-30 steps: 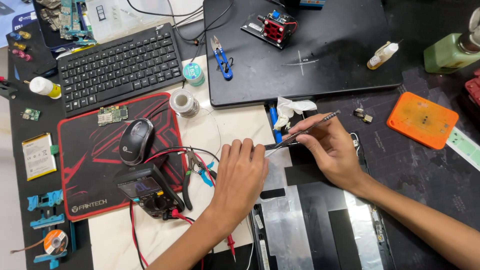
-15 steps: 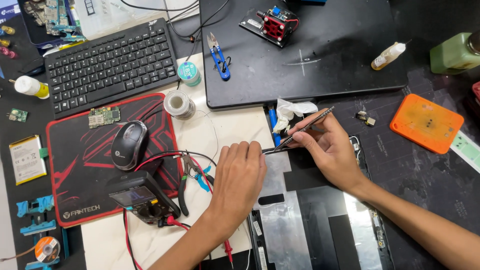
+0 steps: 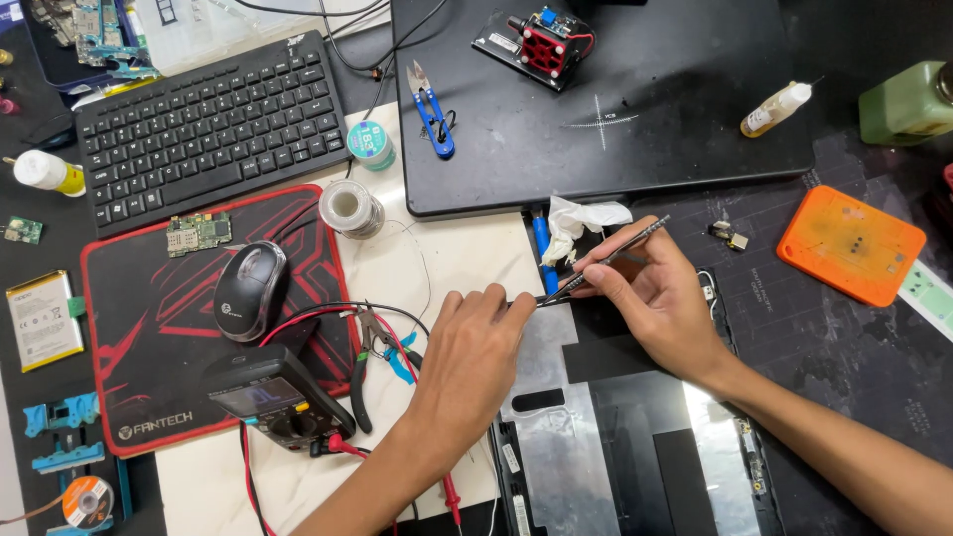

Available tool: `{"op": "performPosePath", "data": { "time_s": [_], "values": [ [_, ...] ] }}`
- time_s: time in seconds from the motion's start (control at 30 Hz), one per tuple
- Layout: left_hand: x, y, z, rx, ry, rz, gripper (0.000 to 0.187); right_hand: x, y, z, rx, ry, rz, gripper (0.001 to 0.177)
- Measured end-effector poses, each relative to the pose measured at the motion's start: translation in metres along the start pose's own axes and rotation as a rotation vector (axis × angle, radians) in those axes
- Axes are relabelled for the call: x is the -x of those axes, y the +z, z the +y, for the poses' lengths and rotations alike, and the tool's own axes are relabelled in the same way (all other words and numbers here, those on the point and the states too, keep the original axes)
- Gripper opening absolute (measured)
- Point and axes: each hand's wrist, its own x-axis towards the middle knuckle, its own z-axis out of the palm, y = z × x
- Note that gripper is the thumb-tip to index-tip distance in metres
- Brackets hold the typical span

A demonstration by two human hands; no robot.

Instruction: The person works on a disassembled laptop, using a screwdriver to remove screws from the chassis. They then use a multimeter to test electrical continuity on the device's internal components.

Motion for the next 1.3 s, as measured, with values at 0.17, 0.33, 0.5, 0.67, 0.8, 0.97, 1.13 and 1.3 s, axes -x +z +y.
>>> {"op": "performPosePath", "data": {
  "time_s": [0.17, 0.33, 0.5, 0.67, 0.8, 0.97, 1.13, 1.3],
  "values": [
    [-0.001, -0.001, 0.0, -0.012, -0.015, -0.011, 0.035, 0.001, 0.0, 0.002, -0.002, 0.007, -0.016, 0.014],
    [-0.001, -0.005, 0.001, -0.037, 0.003, 0.016, 0.035, 0.001, 0.0, 0.001, 0.035, -0.015, -0.017, 0.014],
    [0.0, -0.011, 0.0, -0.081, -0.017, 0.005, 0.033, 0.001, 0.001, 0.0, 0.062, -0.017, -0.013, 0.014],
    [0.003, -0.011, 0.003, -0.072, -0.025, 0.004, 0.029, 0.002, 0.001, 0.002, 0.034, -0.016, -0.001, 0.013],
    [0.004, -0.009, 0.01, -0.094, -0.067, -0.041, 0.026, 0.002, 0.001, 0.002, 0.01, -0.011, 0.002, 0.014],
    [0.004, -0.004, 0.014, -0.133, -0.042, -0.059, 0.028, 0.003, 0.001, 0.002, 0.03, -0.018, -0.003, 0.013],
    [0.007, -0.002, 0.019, -0.108, -0.073, -0.069, 0.03, 0.004, 0.002, 0.001, 0.074, -0.02, -0.011, 0.014],
    [0.007, -0.008, 0.017, -0.104, -0.05, -0.097, 0.037, 0.006, 0.002, 0.001, 0.105, -0.04, -0.027, 0.016]
  ]
}}
